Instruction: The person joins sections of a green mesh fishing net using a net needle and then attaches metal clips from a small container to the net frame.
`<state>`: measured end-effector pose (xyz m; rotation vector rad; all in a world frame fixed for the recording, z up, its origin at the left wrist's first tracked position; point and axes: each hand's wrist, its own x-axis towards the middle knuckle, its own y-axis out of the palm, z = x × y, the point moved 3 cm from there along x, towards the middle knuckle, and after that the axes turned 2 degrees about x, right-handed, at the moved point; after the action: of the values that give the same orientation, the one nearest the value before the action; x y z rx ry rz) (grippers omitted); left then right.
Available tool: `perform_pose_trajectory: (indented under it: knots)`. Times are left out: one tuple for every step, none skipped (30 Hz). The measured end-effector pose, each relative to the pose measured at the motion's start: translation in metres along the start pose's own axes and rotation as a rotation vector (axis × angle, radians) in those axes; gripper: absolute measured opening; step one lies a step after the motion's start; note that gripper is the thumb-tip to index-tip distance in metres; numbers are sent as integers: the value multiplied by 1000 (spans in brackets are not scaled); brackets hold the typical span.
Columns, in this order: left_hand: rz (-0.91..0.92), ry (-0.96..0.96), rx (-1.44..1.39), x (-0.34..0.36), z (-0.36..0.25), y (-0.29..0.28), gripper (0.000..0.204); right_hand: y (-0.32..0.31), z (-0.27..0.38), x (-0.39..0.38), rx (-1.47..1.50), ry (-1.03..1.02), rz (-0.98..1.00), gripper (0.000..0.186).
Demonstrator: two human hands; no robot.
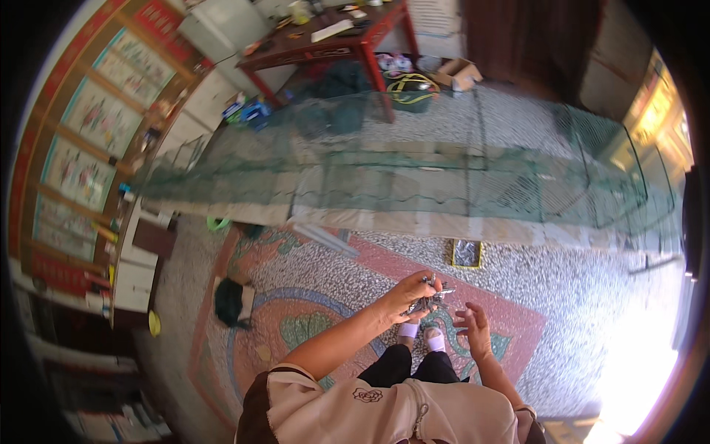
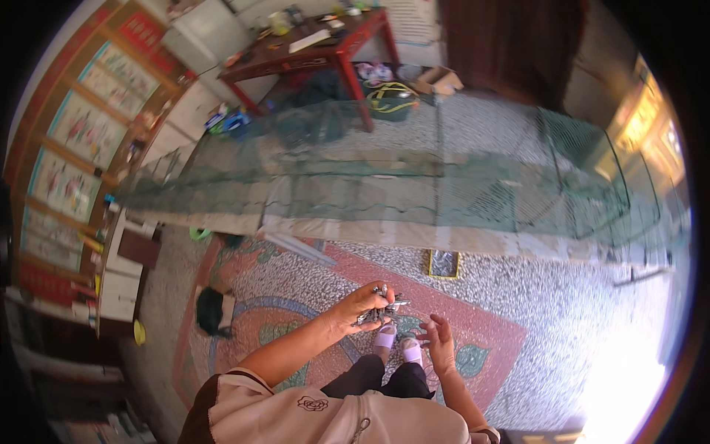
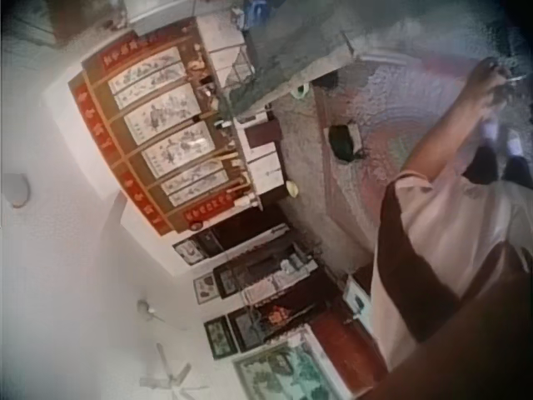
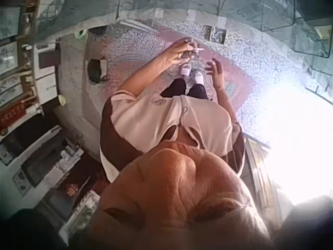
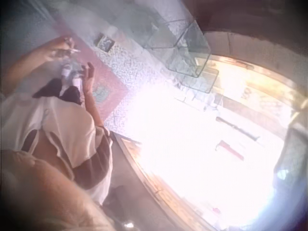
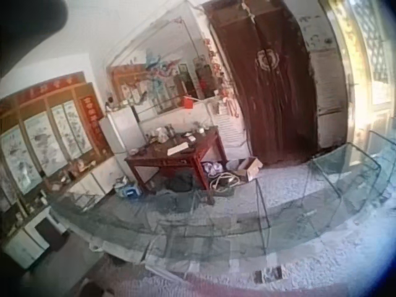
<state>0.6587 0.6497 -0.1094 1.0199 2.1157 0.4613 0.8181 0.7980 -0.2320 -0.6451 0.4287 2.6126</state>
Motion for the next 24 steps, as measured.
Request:
perform_pose_trajectory:
  knots:
    - [-42,9,8,-14,-5,-2,12,19,36,-5,-30,-6,49,45]
    - [-82,16,16,-27,-7,-4,12,41,68,-11,125,1,148,50]
    - [-113,59,-5,-38,-9,-6,12,61,91,-17,278,24,247,54]
    - [-170,64,-14,-49,-7,-9,13,78,105,-22,249,33,289,54]
    - [-226,69,-21,-61,-7,-12,14,95,118,-28,273,24,352,55]
    - [-290,83,-22,-75,-8,-12,14,111,125,-32,304,14,414,57]
    - [-316,115,-33,-86,-7,-16,14,126,129,-36,286,19,453,57]
    - [-358,172,-81,-94,-3,-22,14,139,129,-41,172,-22,457,57]
    - [-400,228,-128,-103,0,-26,13,151,129,-45,60,-67,460,57]
    - [-477,260,-198,-110,1,-30,13,162,130,-46,-18,-120,482,52]
    - [-494,278,-210,-121,4,-34,13,172,126,-48,-29,-116,507,52]
    - [-484,312,-244,-131,8,-39,13,181,122,-50,-38,-101,520,50]
    - [-471,346,-283,-139,13,-47,13,191,118,-50,-53,-83,532,49]
    - [-437,382,-302,-147,15,-51,14,201,119,-55,-39,-77,527,47]
    - [-446,393,-314,-154,18,-57,14,211,117,-56,-50,-72,541,47]
    - [-490,424,-360,-162,21,-64,14,222,113,-56,-77,-58,556,45]
    - [-529,462,-403,-169,22,-73,14,234,110,-55,-105,-51,572,44]
    - [-484,505,-370,-181,21,-81,12,248,106,-56,-117,-55,586,44]
    - [-487,522,-377,-191,21,-91,12,263,100,-58,-112,-26,587,43]
    - [-529,518,-375,-203,23,-101,12,277,93,-61,-103,8,588,42]
    - [-570,513,-374,-216,24,-114,12,293,89,-62,-110,10,600,42]
    - [-407,589,-379,-229,20,-125,11,309,85,-63,-122,28,614,42]
    - [-415,594,-384,-241,14,-133,11,326,80,-64,-131,48,625,41]
    - [-527,604,-400,-253,10,-142,10,343,75,-65,-138,29,627,41]
